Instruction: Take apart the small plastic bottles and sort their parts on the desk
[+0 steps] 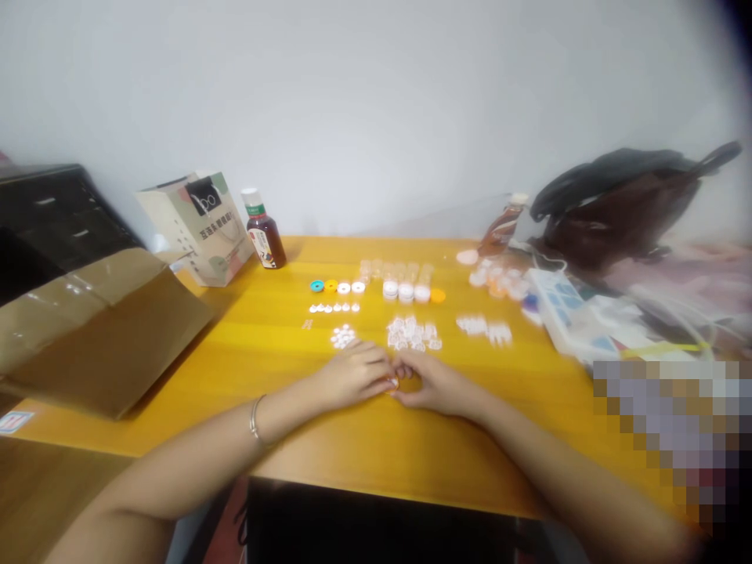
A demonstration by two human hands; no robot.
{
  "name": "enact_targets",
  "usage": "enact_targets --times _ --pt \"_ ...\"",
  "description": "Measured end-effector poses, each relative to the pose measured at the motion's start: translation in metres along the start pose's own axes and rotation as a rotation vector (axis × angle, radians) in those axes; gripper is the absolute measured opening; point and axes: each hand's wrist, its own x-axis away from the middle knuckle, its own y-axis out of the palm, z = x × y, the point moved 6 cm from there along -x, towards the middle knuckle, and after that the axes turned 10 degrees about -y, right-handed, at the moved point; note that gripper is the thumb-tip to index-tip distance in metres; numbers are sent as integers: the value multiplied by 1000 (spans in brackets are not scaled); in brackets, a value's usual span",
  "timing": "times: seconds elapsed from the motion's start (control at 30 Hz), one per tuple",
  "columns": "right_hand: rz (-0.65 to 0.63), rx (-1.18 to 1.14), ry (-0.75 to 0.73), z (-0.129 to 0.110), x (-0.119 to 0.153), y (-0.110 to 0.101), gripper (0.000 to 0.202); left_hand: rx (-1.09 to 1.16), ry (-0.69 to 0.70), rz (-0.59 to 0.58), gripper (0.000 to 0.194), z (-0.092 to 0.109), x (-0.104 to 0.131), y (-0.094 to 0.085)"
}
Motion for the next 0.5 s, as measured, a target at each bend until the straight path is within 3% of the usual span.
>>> enact_targets --times 0.23,0.5 --pt "10 -17 16 1 0 0 15 -195 85 62 28 7 2 5" --pt "26 -5 36 0 -1 0 15 -236 120 181 25 7 0 12"
